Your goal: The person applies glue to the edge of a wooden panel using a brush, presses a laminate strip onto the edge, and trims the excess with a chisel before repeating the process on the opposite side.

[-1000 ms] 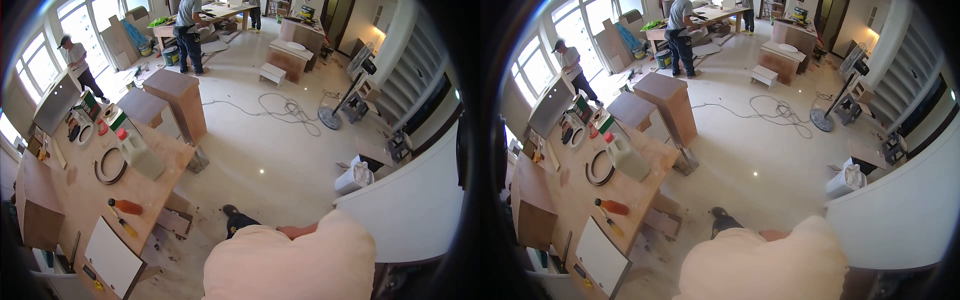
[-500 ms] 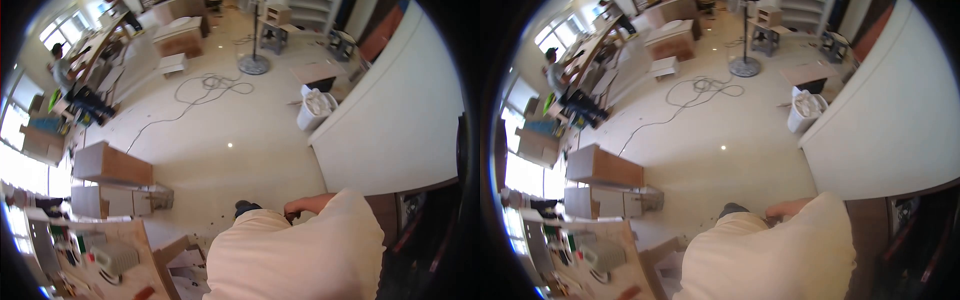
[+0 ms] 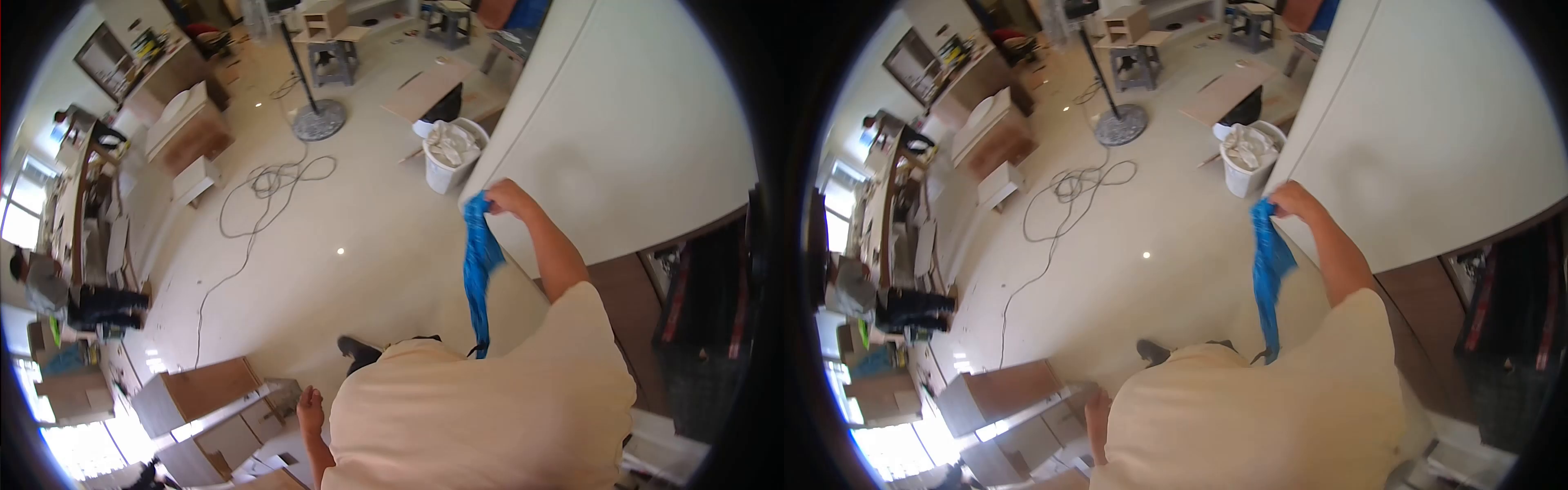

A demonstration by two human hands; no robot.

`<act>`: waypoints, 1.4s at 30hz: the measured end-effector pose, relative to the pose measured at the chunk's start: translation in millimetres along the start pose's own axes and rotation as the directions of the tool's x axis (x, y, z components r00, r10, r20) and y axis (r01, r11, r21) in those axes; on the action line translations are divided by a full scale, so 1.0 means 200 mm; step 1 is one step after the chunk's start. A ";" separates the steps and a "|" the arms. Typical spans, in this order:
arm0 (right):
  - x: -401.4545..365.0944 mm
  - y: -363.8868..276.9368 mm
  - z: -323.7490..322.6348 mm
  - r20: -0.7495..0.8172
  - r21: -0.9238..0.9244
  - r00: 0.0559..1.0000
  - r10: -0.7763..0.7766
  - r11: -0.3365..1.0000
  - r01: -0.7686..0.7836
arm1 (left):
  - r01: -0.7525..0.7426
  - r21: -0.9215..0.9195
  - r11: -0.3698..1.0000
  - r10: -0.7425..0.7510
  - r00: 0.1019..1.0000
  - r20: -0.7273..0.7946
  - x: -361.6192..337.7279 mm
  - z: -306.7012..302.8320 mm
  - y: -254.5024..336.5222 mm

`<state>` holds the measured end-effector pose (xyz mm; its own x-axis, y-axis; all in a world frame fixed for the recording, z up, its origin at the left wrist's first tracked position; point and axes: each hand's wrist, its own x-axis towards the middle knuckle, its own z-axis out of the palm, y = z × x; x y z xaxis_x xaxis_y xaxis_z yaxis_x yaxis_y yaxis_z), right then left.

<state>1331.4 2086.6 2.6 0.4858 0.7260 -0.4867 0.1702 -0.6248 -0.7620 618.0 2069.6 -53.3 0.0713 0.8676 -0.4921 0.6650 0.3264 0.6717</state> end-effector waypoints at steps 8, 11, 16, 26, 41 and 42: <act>-0.01 -0.74 1.45 0.403 0.135 0.776 -0.484 0.871 0.473 | -0.319 0.037 0.947 0.313 0.943 0.112 0.71 -0.28 0.72; -0.15 -1.08 1.66 0.320 0.114 0.790 -0.524 0.849 0.517 | -0.672 -0.061 0.738 0.670 0.719 0.186 0.97 -0.24 1.18; 0.01 -1.37 1.48 0.103 0.047 0.860 -0.499 0.867 0.497 | -0.834 -0.114 0.539 0.797 0.462 0.388 1.41 -0.07 1.76; 0.62 -1.24 0.79 0.039 0.106 0.896 -0.443 0.893 0.437 | -0.424 -0.181 0.887 0.436 0.644 0.628 1.96 0.49 2.54; 1.02 -1.55 -0.88 -0.639 0.167 0.515 -0.571 0.551 0.818 | -0.615 0.344 0.710 -0.101 0.394 0.914 2.97 1.00 3.33; 1.08 -1.56 -0.94 -0.620 0.134 0.497 -0.607 0.542 0.830 | -0.617 0.353 0.703 -0.177 0.329 0.928 3.10 1.06 3.34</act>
<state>1544.9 2385.2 215.5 0.6697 0.5617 0.4858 0.3808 0.3018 -0.8740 1265.2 2745.8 -27.0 0.5954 -0.1202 -0.7944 0.6863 -0.4380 0.5806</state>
